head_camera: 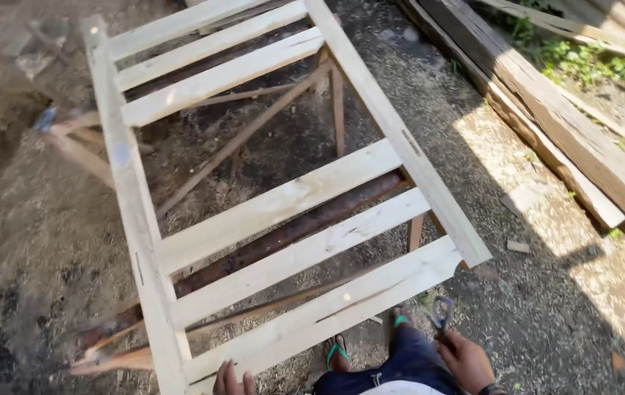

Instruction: Marking lines or measurements on a wooden frame using a pair of scissors as a scribe tool.

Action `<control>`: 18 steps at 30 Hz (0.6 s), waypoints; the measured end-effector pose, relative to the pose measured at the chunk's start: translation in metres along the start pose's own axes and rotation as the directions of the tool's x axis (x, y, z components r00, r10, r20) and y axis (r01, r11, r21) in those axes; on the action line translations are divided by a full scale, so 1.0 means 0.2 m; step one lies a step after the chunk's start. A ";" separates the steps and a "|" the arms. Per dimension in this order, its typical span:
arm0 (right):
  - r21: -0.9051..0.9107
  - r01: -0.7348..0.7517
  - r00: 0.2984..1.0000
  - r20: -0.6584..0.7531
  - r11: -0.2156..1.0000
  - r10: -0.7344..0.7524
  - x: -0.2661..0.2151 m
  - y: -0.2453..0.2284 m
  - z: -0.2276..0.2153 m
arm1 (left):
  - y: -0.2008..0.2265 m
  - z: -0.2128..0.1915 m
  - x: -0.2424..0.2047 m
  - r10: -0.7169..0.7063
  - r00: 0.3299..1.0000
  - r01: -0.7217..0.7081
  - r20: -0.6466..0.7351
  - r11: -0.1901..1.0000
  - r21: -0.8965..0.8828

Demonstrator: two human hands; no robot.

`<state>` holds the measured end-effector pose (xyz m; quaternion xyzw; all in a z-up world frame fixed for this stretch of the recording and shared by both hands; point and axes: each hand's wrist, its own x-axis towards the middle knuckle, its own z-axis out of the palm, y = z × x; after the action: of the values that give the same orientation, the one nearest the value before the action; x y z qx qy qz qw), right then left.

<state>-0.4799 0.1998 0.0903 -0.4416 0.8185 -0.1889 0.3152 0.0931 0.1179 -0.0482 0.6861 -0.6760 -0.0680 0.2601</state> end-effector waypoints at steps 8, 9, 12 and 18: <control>0.127 -0.574 0.770 -0.255 0.809 0.586 -0.22 0.67 -0.27 | 1.31 0.23 0.81 0.168 0.943 -0.144 0.287 0.984 -0.102; 0.178 -0.581 0.759 -0.233 0.794 0.608 -0.20 0.80 -0.30 | 1.44 0.33 0.86 0.201 0.946 -0.171 0.254 0.976 -0.136; 0.357 -0.574 0.733 -0.177 0.737 0.657 -0.09 1.32 -0.35 | 1.87 0.59 1.04 0.236 0.954 -0.204 0.186 0.963 -0.178; 0.916 -0.387 0.649 0.187 0.107 0.738 -0.03 2.29 -0.78 | 2.52 1.10 1.31 -0.035 0.979 0.062 0.201 0.990 -0.129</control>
<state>-0.8606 0.4571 -0.0633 0.1980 0.7133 -0.5323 0.4107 -0.4339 -0.1671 0.0579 0.6730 -0.6755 -0.1878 0.2356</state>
